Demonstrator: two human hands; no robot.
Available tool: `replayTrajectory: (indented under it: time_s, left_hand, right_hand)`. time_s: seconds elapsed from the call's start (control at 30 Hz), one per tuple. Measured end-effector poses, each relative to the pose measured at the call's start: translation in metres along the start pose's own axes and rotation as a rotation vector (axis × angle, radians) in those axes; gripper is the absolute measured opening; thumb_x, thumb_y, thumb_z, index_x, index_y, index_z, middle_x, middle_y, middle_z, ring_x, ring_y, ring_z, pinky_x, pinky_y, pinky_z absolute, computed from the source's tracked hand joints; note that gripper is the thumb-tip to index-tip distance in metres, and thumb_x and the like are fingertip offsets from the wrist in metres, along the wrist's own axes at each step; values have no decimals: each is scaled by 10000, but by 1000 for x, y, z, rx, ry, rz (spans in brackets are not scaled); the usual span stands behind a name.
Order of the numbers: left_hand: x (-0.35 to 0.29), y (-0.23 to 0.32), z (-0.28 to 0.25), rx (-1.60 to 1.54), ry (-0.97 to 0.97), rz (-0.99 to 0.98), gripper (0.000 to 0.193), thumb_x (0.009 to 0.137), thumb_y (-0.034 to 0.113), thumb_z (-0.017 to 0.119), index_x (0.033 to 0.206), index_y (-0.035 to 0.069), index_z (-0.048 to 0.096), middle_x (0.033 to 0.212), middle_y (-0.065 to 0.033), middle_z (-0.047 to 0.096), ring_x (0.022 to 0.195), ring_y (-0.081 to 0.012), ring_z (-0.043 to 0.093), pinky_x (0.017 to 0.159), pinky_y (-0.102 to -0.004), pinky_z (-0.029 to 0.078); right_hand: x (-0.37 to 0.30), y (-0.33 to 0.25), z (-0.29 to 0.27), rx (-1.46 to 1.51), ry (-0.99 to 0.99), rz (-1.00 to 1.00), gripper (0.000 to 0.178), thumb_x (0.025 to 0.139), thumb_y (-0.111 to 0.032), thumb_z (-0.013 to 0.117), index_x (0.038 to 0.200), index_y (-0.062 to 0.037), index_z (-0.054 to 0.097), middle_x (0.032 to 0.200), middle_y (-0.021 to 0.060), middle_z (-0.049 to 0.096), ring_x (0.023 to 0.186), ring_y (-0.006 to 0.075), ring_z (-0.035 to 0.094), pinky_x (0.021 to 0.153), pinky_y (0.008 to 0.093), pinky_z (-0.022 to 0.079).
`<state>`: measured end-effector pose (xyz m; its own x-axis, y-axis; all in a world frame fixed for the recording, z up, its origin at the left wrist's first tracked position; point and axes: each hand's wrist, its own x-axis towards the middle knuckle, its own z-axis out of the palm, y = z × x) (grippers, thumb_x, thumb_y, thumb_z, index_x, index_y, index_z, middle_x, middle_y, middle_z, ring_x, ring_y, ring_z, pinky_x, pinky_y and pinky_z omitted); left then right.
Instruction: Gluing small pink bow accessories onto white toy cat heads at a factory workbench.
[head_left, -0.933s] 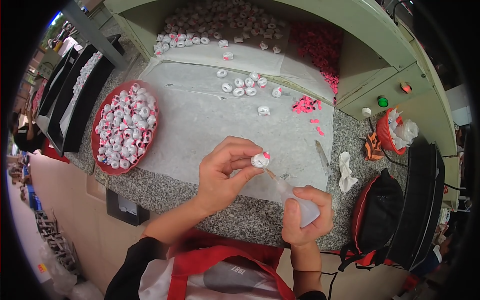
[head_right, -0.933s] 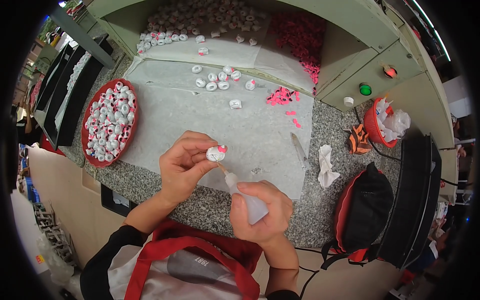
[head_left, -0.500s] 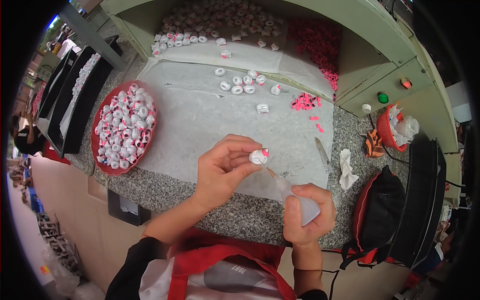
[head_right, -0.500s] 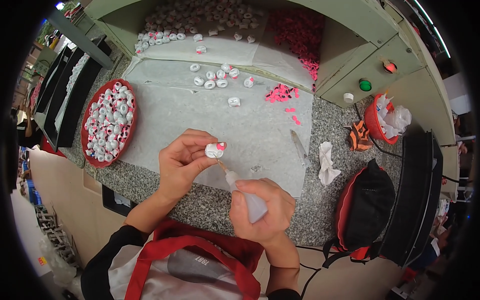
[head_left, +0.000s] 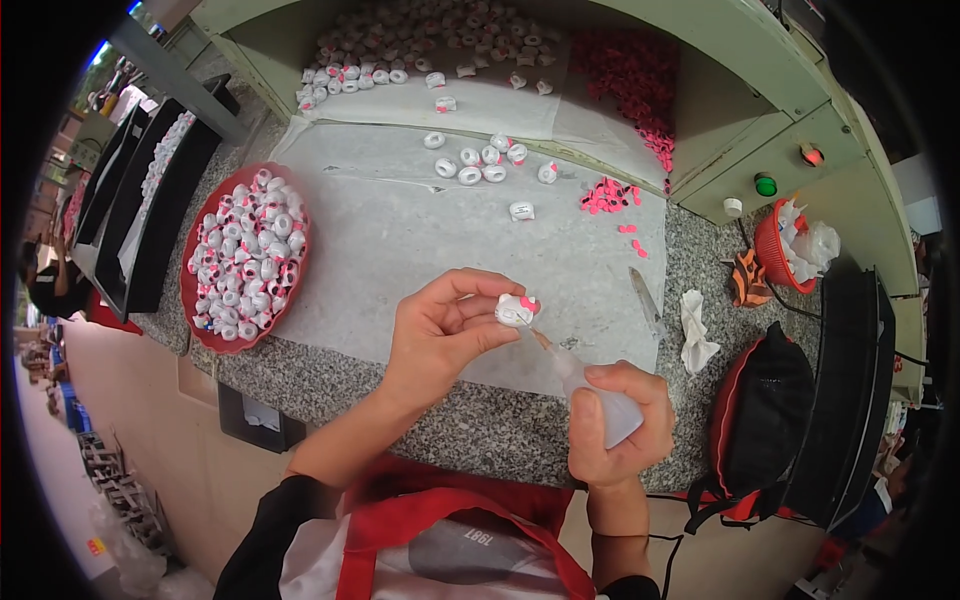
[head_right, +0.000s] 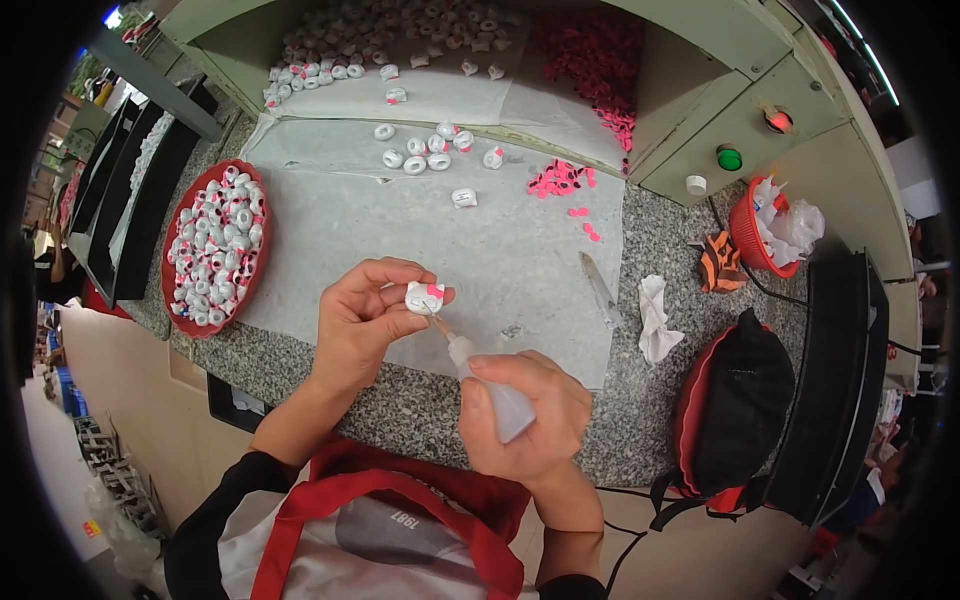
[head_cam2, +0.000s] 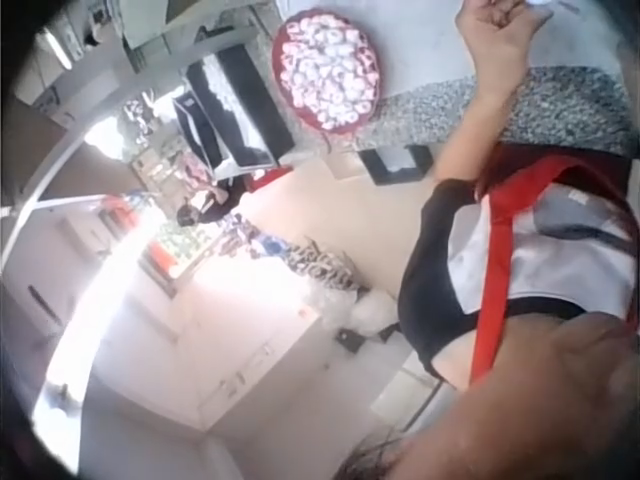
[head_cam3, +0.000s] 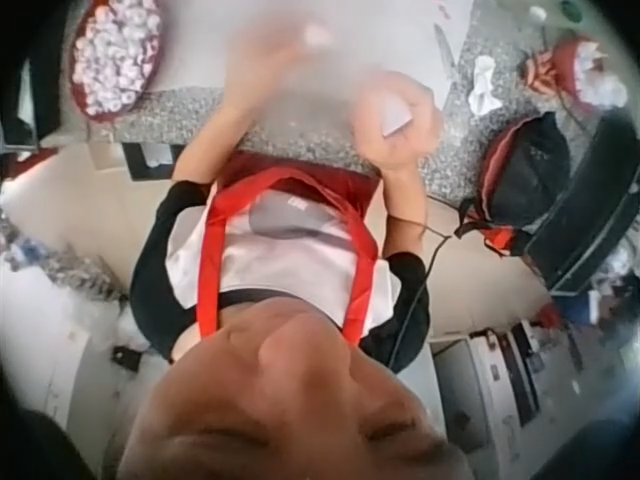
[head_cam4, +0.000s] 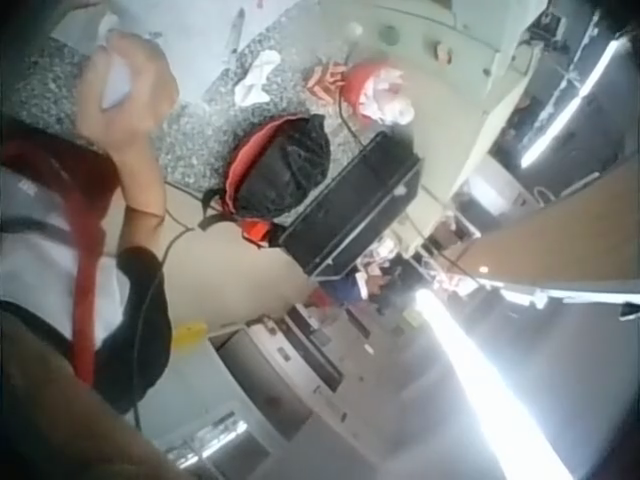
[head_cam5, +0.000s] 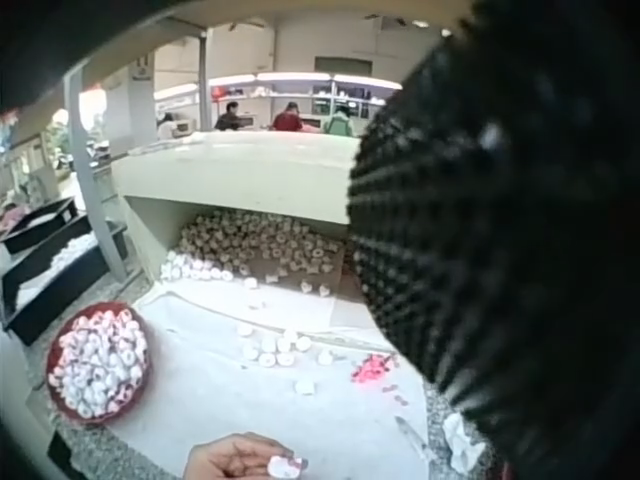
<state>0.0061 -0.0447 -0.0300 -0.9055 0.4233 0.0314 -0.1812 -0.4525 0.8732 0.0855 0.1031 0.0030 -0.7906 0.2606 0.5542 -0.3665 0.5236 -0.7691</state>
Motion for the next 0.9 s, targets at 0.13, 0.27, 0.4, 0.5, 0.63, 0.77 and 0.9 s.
replayTrajectory:
  time_s: [0.13, 0.27, 0.4, 0.5, 0.63, 0.77, 0.9]
  left_hand:
    - [-1, -1, -2, 15, 43, -23, 318, 700, -128, 561, 999, -48, 487, 996, -143, 546, 964, -282, 566, 818, -355, 480]
    - [1, 0, -1, 30, 44, -35, 328, 694, -127, 560, 1003, -40, 492, 994, -134, 550, 958, -286, 569, 830, -363, 466]
    - [5, -4, 0, -5, 47, -47, 323, 703, -118, 556, 1009, -36, 497, 987, -125, 559, 948, -278, 574, 830, -343, 457]
    - [8, -5, -10, 89, 109, -6, 315, 714, -106, 556, 1015, -31, 505, 979, -116, 569, 931, -264, 580, 830, -317, 447]
    - [15, -7, -18, 144, 211, -5, 313, 721, -91, 562, 1024, -31, 511, 972, -112, 575, 913, -241, 584, 836, -304, 440]
    - [15, -8, -11, 206, 214, -4, 308, 714, -83, 581, 1014, -35, 532, 953, -100, 587, 824, -129, 588, 739, -214, 446]
    - [15, -14, -13, 263, 193, -53, 305, 710, -66, 596, 1008, -36, 541, 928, -89, 591, 767, -94, 576, 695, -201, 441]
  right_hand:
    - [0, 1, 0, 6, 6, 16, 164, 716, -117, 606, 826, -9, 551, 752, 108, 590, 639, 161, 552, 592, 258, 444]
    - [1, 2, -1, 6, 19, 21, 159, 714, -114, 609, 816, -8, 548, 755, 100, 592, 643, 157, 552, 586, 259, 444]
    - [5, 8, -10, 95, 37, 190, 228, 730, -113, 602, 904, 27, 555, 767, 90, 605, 621, 140, 557, 576, 233, 444]
    - [18, 8, -16, 308, 57, 499, 259, 749, -89, 592, 964, 48, 550, 784, 97, 608, 622, 132, 557, 591, 213, 443]
    - [-3, 57, -25, 306, 14, 641, 259, 718, -48, 637, 957, 16, 562, 771, 49, 575, 663, 124, 551, 612, 207, 442]
    - [-34, 88, -39, -165, 41, 527, 274, 670, -31, 687, 922, -13, 580, 723, 7, 537, 639, 99, 522, 548, 207, 422]
    - [-44, 76, -41, -225, 153, 602, 324, 656, -60, 702, 951, -9, 579, 754, 50, 566, 643, 112, 529, 555, 243, 440]
